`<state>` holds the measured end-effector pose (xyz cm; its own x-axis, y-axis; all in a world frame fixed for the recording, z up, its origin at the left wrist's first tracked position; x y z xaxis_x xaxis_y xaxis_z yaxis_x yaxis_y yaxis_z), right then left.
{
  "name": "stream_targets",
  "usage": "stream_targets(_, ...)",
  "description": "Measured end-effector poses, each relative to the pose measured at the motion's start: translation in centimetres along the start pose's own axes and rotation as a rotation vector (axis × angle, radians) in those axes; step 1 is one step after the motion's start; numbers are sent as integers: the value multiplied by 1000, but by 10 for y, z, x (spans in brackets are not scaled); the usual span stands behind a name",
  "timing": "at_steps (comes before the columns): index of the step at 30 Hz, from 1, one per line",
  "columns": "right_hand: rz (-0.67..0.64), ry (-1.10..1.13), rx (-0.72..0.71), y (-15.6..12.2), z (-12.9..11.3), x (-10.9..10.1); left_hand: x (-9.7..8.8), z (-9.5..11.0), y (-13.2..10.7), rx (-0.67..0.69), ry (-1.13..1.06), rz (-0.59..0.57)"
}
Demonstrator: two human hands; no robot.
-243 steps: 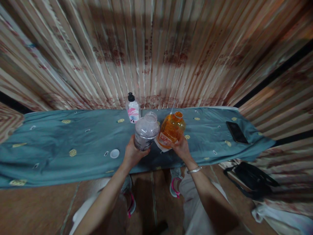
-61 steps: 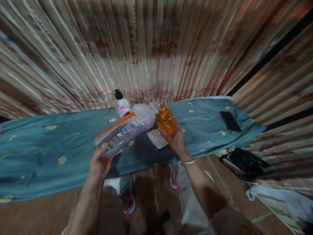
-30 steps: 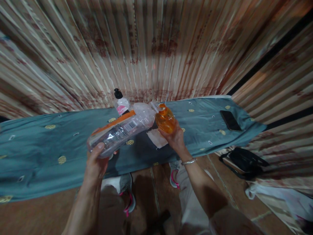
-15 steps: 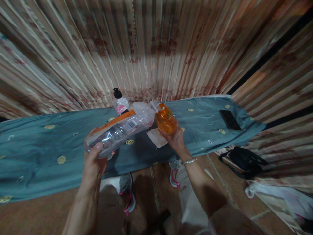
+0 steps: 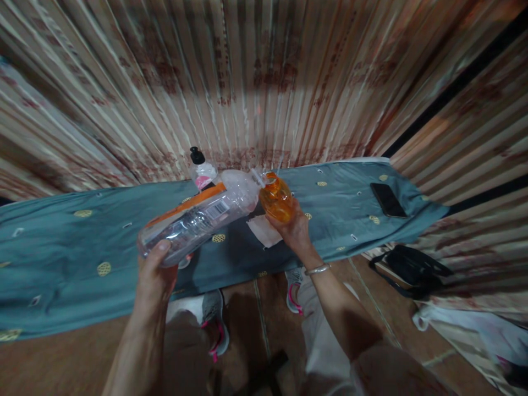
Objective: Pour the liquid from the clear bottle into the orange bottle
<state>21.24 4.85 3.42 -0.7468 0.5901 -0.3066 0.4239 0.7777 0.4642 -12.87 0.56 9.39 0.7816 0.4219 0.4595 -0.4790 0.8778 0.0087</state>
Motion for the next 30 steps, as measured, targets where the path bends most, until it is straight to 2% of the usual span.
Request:
stream_targets(7, -9, 4, 0, 2, 2, 2, 1, 2, 1, -8, 4, -37)
stream_targets(16, 6, -5, 7, 10, 9, 4, 0, -5, 4, -13, 17, -25)
stream_targets(30, 22, -4, 43, 12, 14, 8, 14, -8, 6, 6, 23, -47)
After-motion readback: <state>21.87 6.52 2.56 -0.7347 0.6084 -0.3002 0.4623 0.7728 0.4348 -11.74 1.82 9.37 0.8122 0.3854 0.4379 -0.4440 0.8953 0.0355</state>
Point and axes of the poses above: each hand's wrist, its own y-axis towards the middle knuckle, its own x-axis out of the palm, z = x × y, the point moved 6 cm from there along y, towards the middle knuckle, and after that the axes turned 10 degrees about z, right-handed, at the moved point
